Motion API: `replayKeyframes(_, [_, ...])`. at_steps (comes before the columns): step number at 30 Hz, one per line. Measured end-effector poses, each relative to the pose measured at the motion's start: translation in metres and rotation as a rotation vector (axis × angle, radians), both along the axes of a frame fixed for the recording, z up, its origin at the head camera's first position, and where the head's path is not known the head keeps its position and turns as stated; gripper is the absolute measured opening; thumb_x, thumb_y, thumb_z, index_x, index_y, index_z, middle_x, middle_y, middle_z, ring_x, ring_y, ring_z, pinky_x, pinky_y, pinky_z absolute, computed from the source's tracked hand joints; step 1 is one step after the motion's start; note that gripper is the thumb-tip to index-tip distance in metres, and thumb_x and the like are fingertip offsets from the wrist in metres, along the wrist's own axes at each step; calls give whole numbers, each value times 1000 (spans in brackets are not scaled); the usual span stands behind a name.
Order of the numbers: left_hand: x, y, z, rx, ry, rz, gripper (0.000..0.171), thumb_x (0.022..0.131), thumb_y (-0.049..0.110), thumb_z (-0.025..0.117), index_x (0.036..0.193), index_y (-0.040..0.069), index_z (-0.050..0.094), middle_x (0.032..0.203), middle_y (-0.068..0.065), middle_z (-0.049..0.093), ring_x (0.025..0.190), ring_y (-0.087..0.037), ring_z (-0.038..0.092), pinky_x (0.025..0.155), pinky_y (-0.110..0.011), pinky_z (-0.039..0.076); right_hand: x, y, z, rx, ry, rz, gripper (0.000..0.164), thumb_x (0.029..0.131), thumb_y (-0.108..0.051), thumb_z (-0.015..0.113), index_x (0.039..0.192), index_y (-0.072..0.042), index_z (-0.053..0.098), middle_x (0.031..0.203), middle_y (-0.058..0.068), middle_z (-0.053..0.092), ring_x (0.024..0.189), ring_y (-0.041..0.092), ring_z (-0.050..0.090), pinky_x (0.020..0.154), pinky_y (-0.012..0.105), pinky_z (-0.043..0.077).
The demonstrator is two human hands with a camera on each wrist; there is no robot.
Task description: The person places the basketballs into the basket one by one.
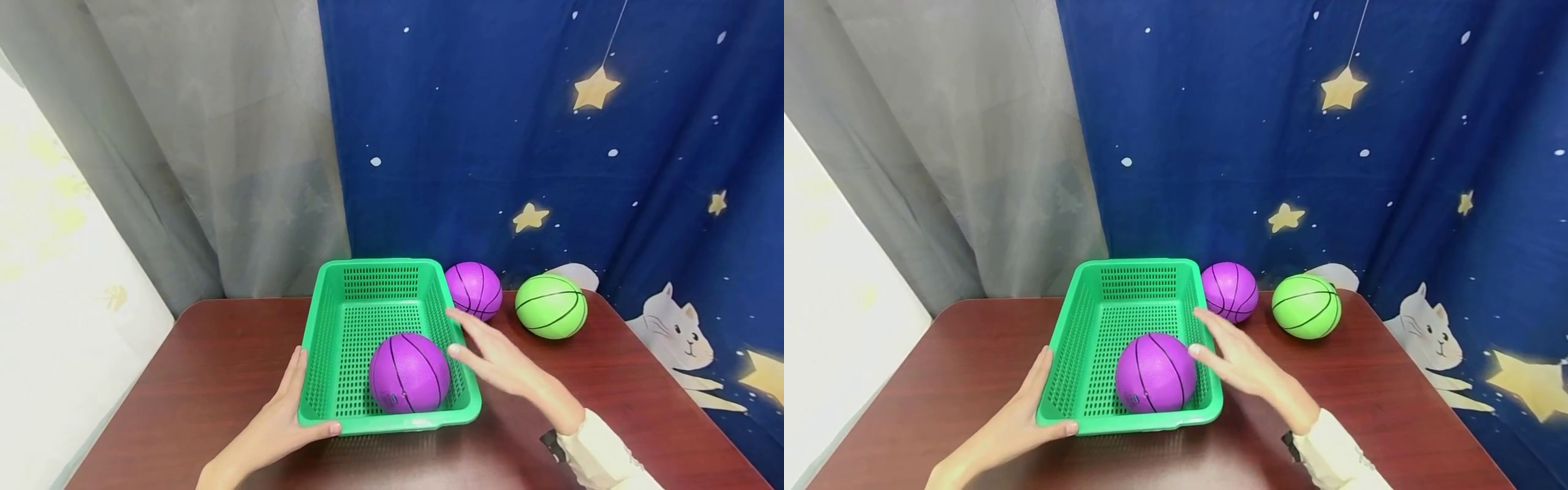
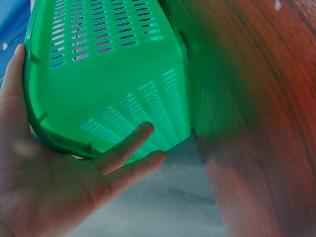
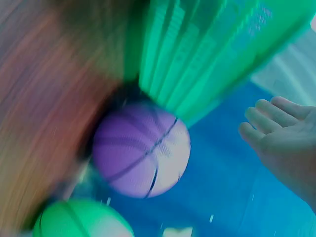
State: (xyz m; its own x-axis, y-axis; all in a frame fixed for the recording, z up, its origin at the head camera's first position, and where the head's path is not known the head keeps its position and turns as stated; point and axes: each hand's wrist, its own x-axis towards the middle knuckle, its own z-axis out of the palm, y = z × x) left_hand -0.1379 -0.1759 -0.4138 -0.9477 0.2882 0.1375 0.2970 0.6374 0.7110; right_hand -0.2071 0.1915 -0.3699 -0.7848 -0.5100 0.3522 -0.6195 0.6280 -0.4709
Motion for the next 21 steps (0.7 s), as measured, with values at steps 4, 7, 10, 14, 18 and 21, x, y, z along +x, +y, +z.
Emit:
replayKeyframes(4, [-1,-1,3,-19,11,3,119,72,57,71,150,12,-6,154,-5,-8,137,-34,16,96,-52,34,-6,24,5,-5,43,-95,63,91,-37,58,144,-11,35,145,5,36,132,22,33,103,47,29])
replayKeyframes(7, [-1,-1,4,-24,13,0,119,72,58,71,150,12,-6,154,-6,-8,137,-34,17,96,-52,35,-11,41,5,16,56,-174,66,91,-39,58,145,-10,33,146,7,34,132,27,32,102,50,27])
replayKeyframes(10, [-1,-1,5,-18,10,-4,118,73,57,71,150,11,-6,154,-7,-8,136,-36,16,96,-54,34,-17,57,4,26,73,-231,69,90,-39,59,145,-9,31,146,11,34,132,31,31,101,52,27])
replayKeyframes(14, [-1,0,4,-1,-16,-2,118,72,56,72,150,13,-7,154,-5,-10,138,-34,13,97,-54,33,-23,76,1,18,102,-294,69,91,-38,59,144,-5,30,144,18,33,131,36,30,100,55,27])
replayKeyframes(18, [0,1,3,12,-41,1,118,72,55,72,150,15,-7,154,-3,-11,138,-33,13,97,-53,33,-28,92,-4,3,158,-338,67,90,-34,60,141,1,32,141,22,34,128,39,31,99,57,27])
replayKeyframes(21, [1,1,3,12,-42,2,118,72,55,73,150,14,-7,154,-3,-10,138,-32,13,97,-53,33,-32,102,-8,-4,213,-376,67,89,-31,62,139,3,33,137,24,36,124,41,33,96,58,28])
